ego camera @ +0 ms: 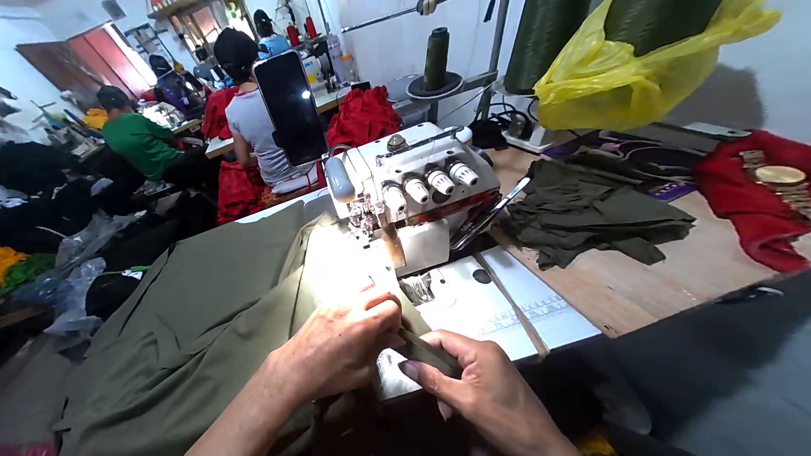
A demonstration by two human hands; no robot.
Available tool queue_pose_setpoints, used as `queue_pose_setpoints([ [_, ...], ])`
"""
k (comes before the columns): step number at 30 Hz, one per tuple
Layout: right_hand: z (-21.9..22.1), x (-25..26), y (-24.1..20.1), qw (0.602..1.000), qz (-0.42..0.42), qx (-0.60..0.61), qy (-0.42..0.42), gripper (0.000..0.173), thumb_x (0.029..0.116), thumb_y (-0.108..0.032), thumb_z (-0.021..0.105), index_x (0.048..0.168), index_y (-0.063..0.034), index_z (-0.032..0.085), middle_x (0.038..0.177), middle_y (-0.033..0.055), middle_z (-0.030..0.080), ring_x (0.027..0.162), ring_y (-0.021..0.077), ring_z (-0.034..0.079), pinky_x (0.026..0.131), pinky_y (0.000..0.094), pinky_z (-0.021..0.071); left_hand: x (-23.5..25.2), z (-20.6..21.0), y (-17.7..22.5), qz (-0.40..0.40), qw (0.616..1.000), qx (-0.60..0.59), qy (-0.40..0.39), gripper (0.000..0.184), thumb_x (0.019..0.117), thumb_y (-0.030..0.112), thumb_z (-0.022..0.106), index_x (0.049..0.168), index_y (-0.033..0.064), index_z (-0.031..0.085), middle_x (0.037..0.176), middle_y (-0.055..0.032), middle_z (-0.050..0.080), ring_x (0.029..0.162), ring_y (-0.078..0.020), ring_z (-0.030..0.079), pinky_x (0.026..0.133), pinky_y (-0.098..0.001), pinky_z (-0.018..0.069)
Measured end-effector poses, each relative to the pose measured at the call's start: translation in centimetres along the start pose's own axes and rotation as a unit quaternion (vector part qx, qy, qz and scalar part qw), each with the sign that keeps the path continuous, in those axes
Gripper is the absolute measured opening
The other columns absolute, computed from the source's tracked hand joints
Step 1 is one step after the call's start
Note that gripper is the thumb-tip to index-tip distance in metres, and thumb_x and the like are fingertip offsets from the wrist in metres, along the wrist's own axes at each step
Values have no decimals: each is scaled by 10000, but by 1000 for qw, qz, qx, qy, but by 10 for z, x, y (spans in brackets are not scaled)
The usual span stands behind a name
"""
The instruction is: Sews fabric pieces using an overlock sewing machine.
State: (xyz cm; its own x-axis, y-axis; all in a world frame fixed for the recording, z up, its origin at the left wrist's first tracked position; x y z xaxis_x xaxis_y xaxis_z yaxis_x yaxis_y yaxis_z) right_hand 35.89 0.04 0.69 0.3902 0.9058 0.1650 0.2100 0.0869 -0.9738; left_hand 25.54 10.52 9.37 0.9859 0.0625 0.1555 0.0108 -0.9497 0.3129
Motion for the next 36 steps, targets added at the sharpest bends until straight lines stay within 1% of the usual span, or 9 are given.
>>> queue_pose_setpoints([
  [4, 2, 1, -4, 999, -41, 1, -11, 209, 959, -370, 706, 968, -169, 761, 615, -93, 653, 448, 0, 574, 406, 190, 504, -4, -4, 4, -7, 999, 22, 45, 146, 1003, 200, 583, 1000, 68, 645, 843, -67, 650, 814, -208, 658, 703, -360, 543],
  [6, 3, 2, -10, 997, -80, 1, -22, 211, 976, -353, 690, 957, -152, 754, 616, -82, 660, 466, -8, 585, 423, 185, 507, -9, -9, 10, 9, 997, 47, 61, 206, 1018, 243, 580, 1096, 81, 681, 889, -46, 692, 890, -198, 674, 797, -349, 555],
  [9, -1, 11, -26, 985, -169, 30, -30, 169, 963, -238, 726, 1088, -131, 766, 923, -37, 760, 665, -7, 655, 585, 170, 562, -22, -29, 27, 41, 997, 16, 63, 188, 1006, 224, 581, 910, 103, 689, 962, -54, 695, 1170, -243, 623, 1069, -366, 473],
  [11, -11, 29, -35, 981, -190, -33, 34, 267, 957, -323, 731, 1186, -186, 745, 1044, -55, 753, 680, -24, 622, 579, 160, 528, -33, -55, 33, 30, 997, -25, 65, 245, 1020, 264, 591, 853, 97, 657, 940, -54, 690, 1192, -229, 617, 1120, -394, 442],
  [16, -8, 95, -50, 951, -211, -196, 115, 305, 844, -218, 759, 1148, -192, 750, 828, -60, 671, 669, 48, 589, 624, 251, 532, -58, -117, 16, -94, 976, 126, 153, 282, 1034, 411, 550, 912, 181, 659, 752, 101, 626, 747, 0, 597, 846, -301, 496],
  [20, 20, 129, -52, 947, -217, -237, 33, 332, 849, -214, 789, 1176, -159, 766, 971, 45, 724, 871, 194, 684, 780, 428, 570, -61, -126, 2, -189, 929, 288, 136, 385, 948, 545, 564, 1003, 201, 727, 862, 85, 709, 812, -100, 669, 764, -375, 544],
  [23, 30, 139, -52, 939, -221, -265, 9, 282, 829, -309, 816, 1064, -154, 794, 915, 51, 733, 877, 214, 705, 766, 456, 574, -60, -121, -6, -201, 917, 328, 105, 401, 893, 549, 604, 1003, 186, 736, 870, 54, 704, 813, -149, 682, 746, -396, 549],
  [31, 29, 136, -60, 933, -259, -249, -18, 162, 866, -325, 763, 839, -167, 784, 718, 1, 684, 712, 161, 680, 643, 425, 546, -61, -118, -21, -201, 919, 322, 103, 319, 923, 487, 600, 889, 187, 708, 767, 73, 632, 726, -113, 639, 688, -343, 530],
  [36, 22, 104, -58, 927, -283, -215, 117, 179, 871, -361, 745, 922, -193, 775, 885, -65, 702, 866, 54, 658, 774, 256, 564, -65, -112, -3, -141, 952, 241, 125, 355, 974, 491, 569, 833, 193, 702, 773, 67, 649, 778, -85, 641, 771, -331, 522],
])
Point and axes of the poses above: each hand's wrist, its own x-axis towards the middle knuckle, its own z-axis out of the palm, y = z × x, the point moved 7 cm from there along x, towards the middle knuckle
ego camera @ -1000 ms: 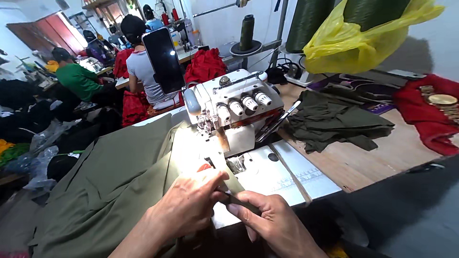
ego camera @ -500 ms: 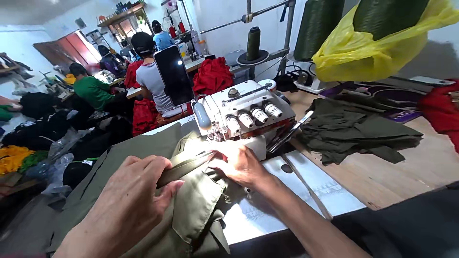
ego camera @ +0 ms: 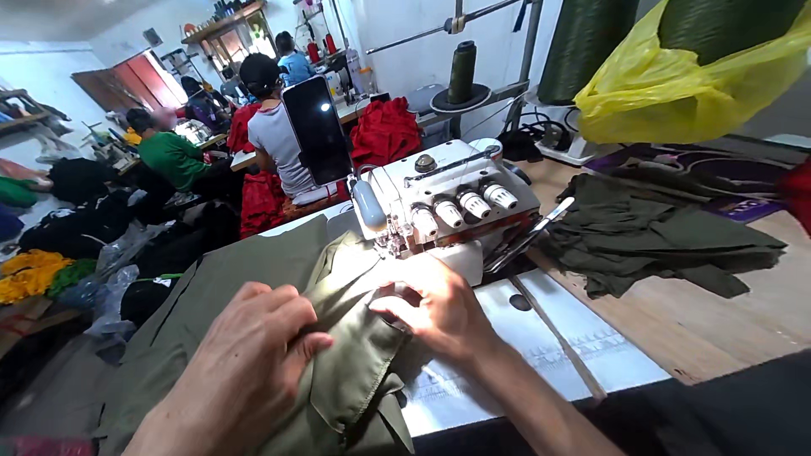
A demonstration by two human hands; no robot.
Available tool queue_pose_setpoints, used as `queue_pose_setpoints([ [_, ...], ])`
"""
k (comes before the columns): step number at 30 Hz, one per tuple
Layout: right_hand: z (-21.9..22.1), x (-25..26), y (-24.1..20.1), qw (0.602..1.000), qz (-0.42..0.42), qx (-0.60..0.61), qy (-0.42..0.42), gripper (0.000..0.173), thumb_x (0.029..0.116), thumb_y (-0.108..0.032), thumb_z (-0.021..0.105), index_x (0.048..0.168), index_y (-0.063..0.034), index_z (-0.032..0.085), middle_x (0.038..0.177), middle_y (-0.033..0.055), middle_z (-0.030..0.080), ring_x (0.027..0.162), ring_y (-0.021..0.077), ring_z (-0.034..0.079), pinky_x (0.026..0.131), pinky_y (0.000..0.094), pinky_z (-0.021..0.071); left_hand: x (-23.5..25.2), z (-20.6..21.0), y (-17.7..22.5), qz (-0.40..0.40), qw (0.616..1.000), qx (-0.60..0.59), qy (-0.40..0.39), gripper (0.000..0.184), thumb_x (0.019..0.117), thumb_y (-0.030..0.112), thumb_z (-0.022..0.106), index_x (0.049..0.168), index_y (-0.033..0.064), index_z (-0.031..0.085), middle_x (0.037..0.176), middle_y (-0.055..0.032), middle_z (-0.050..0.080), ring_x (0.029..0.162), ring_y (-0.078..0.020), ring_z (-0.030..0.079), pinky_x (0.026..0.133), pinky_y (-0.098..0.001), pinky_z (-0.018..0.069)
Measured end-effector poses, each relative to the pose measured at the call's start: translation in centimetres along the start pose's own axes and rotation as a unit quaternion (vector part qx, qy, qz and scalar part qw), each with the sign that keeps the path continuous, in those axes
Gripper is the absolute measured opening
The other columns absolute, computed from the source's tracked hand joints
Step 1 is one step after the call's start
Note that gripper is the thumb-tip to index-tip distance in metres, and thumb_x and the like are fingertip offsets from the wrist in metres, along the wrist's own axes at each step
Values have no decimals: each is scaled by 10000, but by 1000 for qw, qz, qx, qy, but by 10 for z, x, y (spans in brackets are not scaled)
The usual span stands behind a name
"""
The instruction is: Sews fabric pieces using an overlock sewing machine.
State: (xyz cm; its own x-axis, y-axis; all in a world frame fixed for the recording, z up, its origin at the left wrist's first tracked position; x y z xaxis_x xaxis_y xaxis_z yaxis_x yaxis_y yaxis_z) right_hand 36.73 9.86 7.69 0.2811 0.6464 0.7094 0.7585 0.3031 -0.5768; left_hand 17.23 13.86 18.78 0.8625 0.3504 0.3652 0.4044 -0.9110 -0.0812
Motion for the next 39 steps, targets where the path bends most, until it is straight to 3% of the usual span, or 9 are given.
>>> queue_pose_setpoints([
  [4, 22, -58, -1, 990, 119, 65, 25, 191, 917, -224, 692, 984, -56, 756, 911, 39, 743, 808, 86, 714, 754, 252, 613, -8, 22, 41, 63, 946, -312, -63, 285, 1009, 308, 653, 871, 74, 738, 877, -25, 734, 1010, -143, 698, 1107, -393, 471],
  [8, 19, -112, -47, 980, 106, 143, -91, 277, 859, -193, 732, 944, 69, 710, 821, 176, 723, 757, 247, 721, 717, 425, 586, 0, 63, 85, 77, 880, -466, -49, 199, 1000, 135, 649, 937, -22, 753, 1007, -120, 747, 1031, -158, 702, 946, -299, 569],
  [17, -63, -88, -51, 965, 167, 151, -136, 239, 1029, -215, 581, 1005, -102, 791, 812, 29, 751, 704, 124, 695, 634, 370, 565, -27, 51, 93, 36, 976, -195, -90, 373, 1039, 346, 566, 905, 24, 699, 862, -137, 693, 896, -273, 674, 870, -411, 516],
  [21, -36, -73, -12, 978, 203, 9, -51, 336, 738, -239, 785, 1050, -141, 708, 903, -16, 697, 729, 115, 667, 600, 335, 572, -32, 41, 116, 30, 989, -142, -5, 308, 992, 286, 629, 779, 63, 637, 731, -87, 624, 806, -242, 646, 1030, -386, 453],
  [24, -5, -71, 24, 895, 371, 215, -124, 569, 711, -15, 693, 1269, -77, 600, 1221, 36, 656, 1073, 103, 657, 865, 284, 572, -35, 39, 118, 4, 994, -111, 19, 329, 1001, 284, 604, 736, 91, 632, 671, -58, 599, 736, -213, 607, 1016, -413, 383],
  [29, 51, -78, 11, 687, 417, 592, -48, 272, 815, 17, 474, 1043, -74, 592, 792, -25, 683, 674, 32, 648, 617, 217, 552, -30, 42, 124, -10, 994, -106, 1, 331, 1002, 287, 600, 742, 87, 644, 650, -62, 589, 655, -210, 570, 894, -417, 392],
  [33, 24, -109, -50, 695, 404, 594, 3, 374, 1088, -71, 326, 1398, 86, 462, 1066, 59, 676, 959, 29, 654, 878, 199, 534, -25, 47, 129, -2, 997, -82, -9, 324, 990, 292, 605, 734, 97, 647, 640, -56, 588, 631, -212, 569, 836, -401, 414],
  [35, 39, -92, -41, 637, 524, 565, -1, 186, 1095, -127, 365, 1129, -74, 540, 855, -18, 628, 776, 16, 625, 730, 196, 541, -36, 49, 119, -28, 996, -70, -41, 319, 1012, 297, 591, 788, 83, 668, 695, -72, 628, 659, -214, 607, 803, -404, 446],
  [39, 47, -87, 32, 806, 426, 405, -66, 186, 832, -1, 619, 991, -41, 708, 822, -7, 685, 736, 60, 646, 669, 259, 551, -56, 64, 107, -75, 993, -63, -64, 262, 1015, 239, 580, 867, 56, 696, 770, -98, 673, 698, -222, 645, 773, -410, 478],
])
Point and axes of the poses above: each hand's wrist, its own x-axis towards the middle knuckle, its own z-axis out of the palm, y = z × x, the point moved 7 cm from there along x, towards the middle knuckle
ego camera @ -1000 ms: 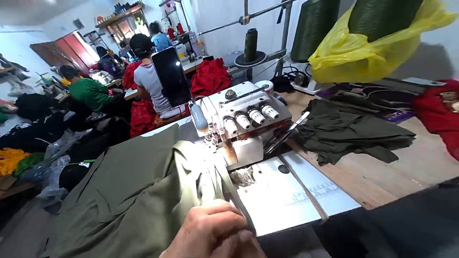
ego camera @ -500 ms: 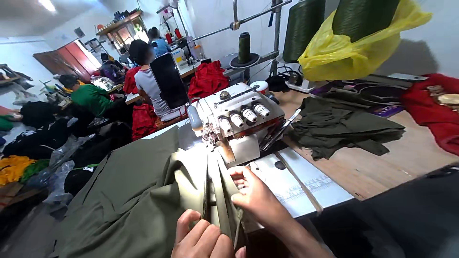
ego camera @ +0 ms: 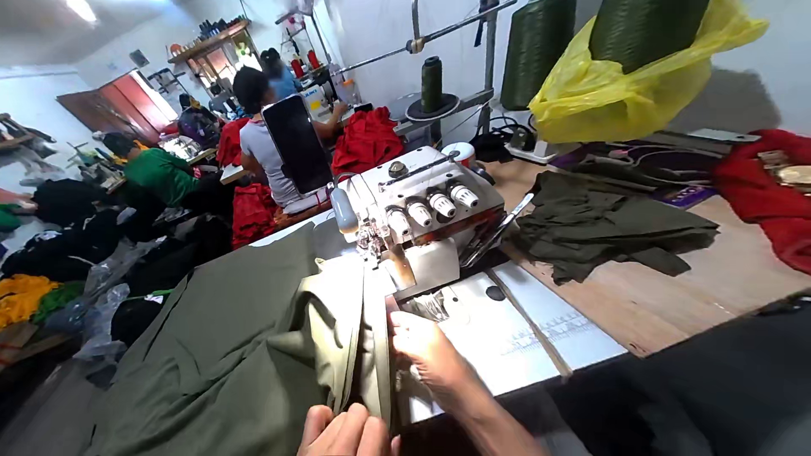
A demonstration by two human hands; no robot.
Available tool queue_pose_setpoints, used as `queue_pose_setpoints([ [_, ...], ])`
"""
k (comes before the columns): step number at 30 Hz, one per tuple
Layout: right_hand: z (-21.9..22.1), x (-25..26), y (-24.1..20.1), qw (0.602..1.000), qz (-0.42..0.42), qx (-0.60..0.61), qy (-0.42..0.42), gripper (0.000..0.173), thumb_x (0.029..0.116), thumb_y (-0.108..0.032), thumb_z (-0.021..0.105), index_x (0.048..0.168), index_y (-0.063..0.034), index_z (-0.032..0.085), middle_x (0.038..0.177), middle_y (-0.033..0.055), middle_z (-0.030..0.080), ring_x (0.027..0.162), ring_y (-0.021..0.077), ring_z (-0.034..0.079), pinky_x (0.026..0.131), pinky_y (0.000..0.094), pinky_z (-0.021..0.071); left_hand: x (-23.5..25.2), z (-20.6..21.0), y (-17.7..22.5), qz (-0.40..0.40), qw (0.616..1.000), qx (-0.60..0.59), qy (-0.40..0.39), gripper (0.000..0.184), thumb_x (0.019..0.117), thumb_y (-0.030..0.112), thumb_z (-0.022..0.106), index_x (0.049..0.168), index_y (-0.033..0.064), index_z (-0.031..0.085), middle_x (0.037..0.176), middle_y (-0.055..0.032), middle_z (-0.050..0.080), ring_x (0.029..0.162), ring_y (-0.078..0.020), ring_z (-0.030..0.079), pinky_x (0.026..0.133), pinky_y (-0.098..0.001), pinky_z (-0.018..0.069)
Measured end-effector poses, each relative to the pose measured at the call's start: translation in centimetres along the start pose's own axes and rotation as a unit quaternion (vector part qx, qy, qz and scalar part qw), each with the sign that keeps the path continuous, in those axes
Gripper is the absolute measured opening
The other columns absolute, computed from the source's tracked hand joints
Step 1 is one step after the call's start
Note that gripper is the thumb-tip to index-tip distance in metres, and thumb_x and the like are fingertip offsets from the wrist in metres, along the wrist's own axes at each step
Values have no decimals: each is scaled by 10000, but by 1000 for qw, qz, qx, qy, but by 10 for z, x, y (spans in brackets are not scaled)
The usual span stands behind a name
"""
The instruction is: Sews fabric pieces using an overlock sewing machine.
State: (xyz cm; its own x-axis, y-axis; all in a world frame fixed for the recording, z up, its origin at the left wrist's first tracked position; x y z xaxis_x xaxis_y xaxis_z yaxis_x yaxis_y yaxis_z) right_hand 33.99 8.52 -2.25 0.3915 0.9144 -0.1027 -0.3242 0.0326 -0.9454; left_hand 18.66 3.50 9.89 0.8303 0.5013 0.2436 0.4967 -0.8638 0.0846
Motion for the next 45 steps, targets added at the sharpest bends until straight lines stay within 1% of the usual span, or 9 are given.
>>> queue_pose_setpoints([
  [3, -22, -25, -16, 996, 14, -81, 21, 304, 827, -10, 663, 1118, -69, 728, 885, -6, 749, 780, 65, 694, 702, 257, 574, 6, 7, 13, 25, 999, 15, 28, 253, 985, 242, 602, 803, 82, 673, 699, -71, 627, 657, -206, 613, 819, -398, 459],
  [15, -5, -117, -19, 997, 29, -72, -4, 207, 965, -38, 607, 1142, -31, 714, 901, -5, 768, 794, 37, 722, 760, 233, 605, -12, 23, 32, 61, 993, 69, 76, 195, 939, 189, 593, 762, 124, 644, 671, -21, 579, 668, -177, 571, 862, -369, 420],
  [22, -2, -127, -24, 995, -14, -57, -79, 334, 1010, 7, 482, 1307, 38, 631, 1120, 44, 752, 993, 35, 710, 919, 231, 582, -18, 22, 40, 76, 992, 54, 89, 176, 942, 163, 579, 789, 122, 655, 699, -22, 590, 692, -176, 571, 849, -358, 422],
  [27, -1, -123, -29, 998, -17, -61, -27, 201, 1034, -167, 592, 1104, -38, 729, 867, -17, 743, 772, 27, 693, 736, 242, 590, -22, 28, 44, 97, 992, 9, 82, 189, 949, 185, 563, 826, 98, 678, 746, -46, 624, 736, -200, 593, 836, -366, 437],
  [31, -9, -123, -27, 994, -10, -89, 55, 114, 986, -113, 646, 994, -47, 738, 759, -14, 729, 669, 43, 691, 656, 249, 594, 7, 19, 19, 107, 988, -62, 98, 267, 973, 279, 556, 814, 111, 689, 738, -39, 642, 734, -199, 636, 784, -395, 491],
  [34, -14, -135, -24, 996, -6, -57, 68, 125, 997, -66, 610, 1013, -4, 717, 816, 12, 747, 695, 77, 718, 658, 279, 627, 50, 16, -23, 43, 990, 3, 138, 353, 1000, 332, 496, 1032, 93, 754, 903, -65, 740, 836, -237, 712, 725, -436, 557],
  [37, -17, -141, -19, 997, -13, -30, 65, 128, 1001, -63, 601, 1023, 8, 705, 843, -2, 745, 716, 73, 715, 668, 286, 624, 74, 33, -47, -18, 993, 44, 105, 418, 1020, 289, 445, 1252, 87, 728, 1257, -72, 728, 1125, -254, 705, 917, -460, 565],
  [43, -12, -120, -19, 997, 9, 34, 67, 108, 1004, -47, 590, 1000, -34, 697, 838, -33, 742, 727, 62, 716, 667, 279, 624, 95, 37, -57, 8, 987, 99, 129, 393, 1024, 272, 443, 1196, 120, 762, 1119, -59, 762, 986, -254, 721, 782, -447, 571],
  [45, -10, -105, -21, 995, 28, 52, 79, 115, 996, -31, 588, 974, -40, 700, 794, -31, 738, 684, 64, 710, 640, 271, 619, 110, 38, -67, 6, 990, 109, 92, 413, 1026, 294, 438, 1258, 111, 727, 1283, -79, 712, 1154, -298, 682, 877, -516, 558],
])
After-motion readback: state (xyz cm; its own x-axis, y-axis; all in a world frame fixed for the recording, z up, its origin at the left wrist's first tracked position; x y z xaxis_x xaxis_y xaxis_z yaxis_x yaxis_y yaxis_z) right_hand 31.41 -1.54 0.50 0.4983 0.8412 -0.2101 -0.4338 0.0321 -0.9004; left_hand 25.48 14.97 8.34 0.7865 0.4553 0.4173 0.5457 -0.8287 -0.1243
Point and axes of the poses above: each hand's wrist, its own x-axis towards the middle knuckle, its own z-axis out of the palm, y = z × x, the point moved 7 cm from there along x, towards the middle knuckle
